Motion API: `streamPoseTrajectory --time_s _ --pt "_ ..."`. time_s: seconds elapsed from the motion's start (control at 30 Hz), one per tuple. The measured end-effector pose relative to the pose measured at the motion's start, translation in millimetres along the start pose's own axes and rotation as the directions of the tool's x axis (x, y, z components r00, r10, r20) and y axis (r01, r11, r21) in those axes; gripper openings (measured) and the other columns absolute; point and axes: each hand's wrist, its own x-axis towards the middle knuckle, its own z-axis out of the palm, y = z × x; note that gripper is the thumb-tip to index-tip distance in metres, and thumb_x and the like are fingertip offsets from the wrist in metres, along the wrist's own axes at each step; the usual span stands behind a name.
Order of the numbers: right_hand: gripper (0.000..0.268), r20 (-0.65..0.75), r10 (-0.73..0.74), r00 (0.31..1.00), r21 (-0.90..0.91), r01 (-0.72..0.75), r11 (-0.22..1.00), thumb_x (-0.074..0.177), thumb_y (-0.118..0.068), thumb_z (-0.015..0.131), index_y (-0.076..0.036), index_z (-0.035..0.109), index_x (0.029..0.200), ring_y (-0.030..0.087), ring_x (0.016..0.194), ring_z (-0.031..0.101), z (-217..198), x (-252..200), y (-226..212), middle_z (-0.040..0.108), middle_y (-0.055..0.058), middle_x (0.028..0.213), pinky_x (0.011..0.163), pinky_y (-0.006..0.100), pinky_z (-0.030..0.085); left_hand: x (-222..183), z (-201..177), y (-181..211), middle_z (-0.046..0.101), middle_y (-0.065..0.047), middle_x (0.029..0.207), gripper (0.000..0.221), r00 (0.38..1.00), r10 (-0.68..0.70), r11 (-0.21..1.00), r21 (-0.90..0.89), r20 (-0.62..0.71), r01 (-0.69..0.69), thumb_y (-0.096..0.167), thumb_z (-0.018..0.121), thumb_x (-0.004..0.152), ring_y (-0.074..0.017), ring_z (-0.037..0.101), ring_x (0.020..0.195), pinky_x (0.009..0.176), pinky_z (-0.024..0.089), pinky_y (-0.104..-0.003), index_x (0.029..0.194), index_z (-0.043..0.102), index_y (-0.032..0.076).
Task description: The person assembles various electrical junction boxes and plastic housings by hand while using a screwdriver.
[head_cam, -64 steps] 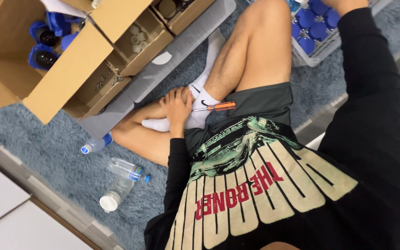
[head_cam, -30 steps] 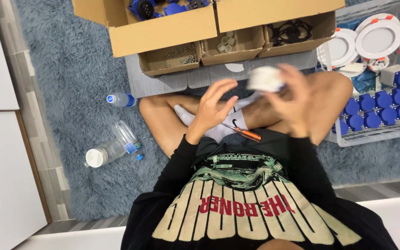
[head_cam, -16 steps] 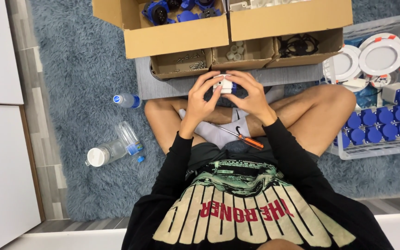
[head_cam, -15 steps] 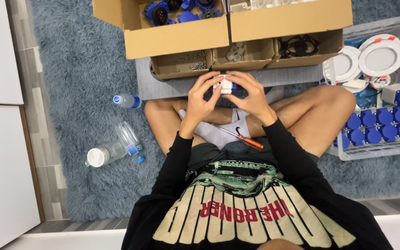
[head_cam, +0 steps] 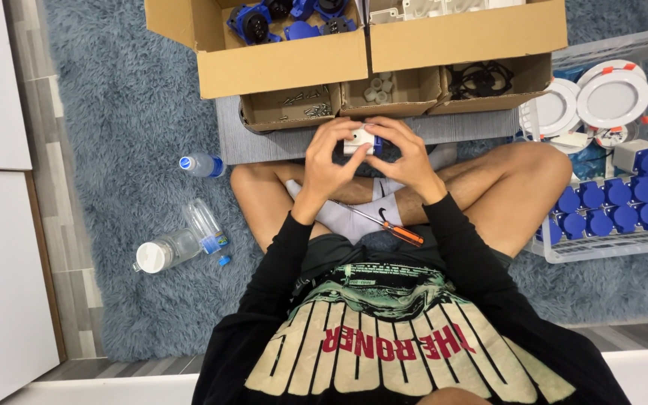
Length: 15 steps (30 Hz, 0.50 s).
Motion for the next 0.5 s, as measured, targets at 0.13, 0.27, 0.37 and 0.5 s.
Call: streamPoseTrajectory --time_s 0.13,0.27,0.37,0.5 --pt "0.049 0.02 -0.009 1.0 0.012 0.008 1.0 0.092 -0.014 0.093 -0.003 0.077 0.136 0.044 0.117 0.074 -2.7 1.1 -3.0 0.076 0.022 0.133 0.098 0.054 0.058 4.8 -10.3 11.3 0.082 -0.01 0.121 0.009 0.991 0.082 0.996 0.026 0.107 -0.086 0.002 0.077 0.098 -0.0363 0.075 0.12 0.103 0.058 -0.045 0.106 0.073 0.005" --pt "0.049 0.03 -0.021 0.999 0.007 0.021 1.0 0.091 -0.014 0.094 -0.003 0.077 0.137 0.045 0.117 0.074 -2.9 1.9 -3.6 0.075 0.023 0.133 0.098 0.054 0.058 7.0 -13.9 9.2 0.082 -0.01 0.118 0.015 0.986 0.1 0.994 0.028 0.134 -0.105 -0.003 0.078 0.096 -0.035 0.077 0.114 0.1 0.061 -0.044 0.109 0.078 0.004" --pt "0.049 0.032 -0.007 0.999 0.006 0.007 1.0 0.092 -0.014 0.093 -0.004 0.077 0.137 0.045 0.117 0.074 -4.3 1.8 -6.4 0.075 0.023 0.133 0.098 0.055 0.057 3.6 -9.0 -5.5 0.078 -0.008 0.106 0.015 0.989 0.125 0.988 0.076 0.083 -0.131 0.004 0.085 0.094 -0.033 0.077 0.104 0.093 0.063 -0.042 0.106 0.077 0.005" --pt "0.05 0.036 -0.01 0.999 0.0 0.01 1.0 0.09 -0.013 0.094 -0.003 0.077 0.136 0.046 0.116 0.074 -3.9 -0.4 -2.0 0.076 0.023 0.133 0.097 0.055 0.058 0.6 -2.4 -13.0 0.071 -0.005 0.101 0.022 0.983 0.178 0.961 0.208 0.04 -0.182 0.013 0.091 0.092 -0.0297 0.074 0.1 0.091 0.062 -0.039 0.106 0.075 0.007"
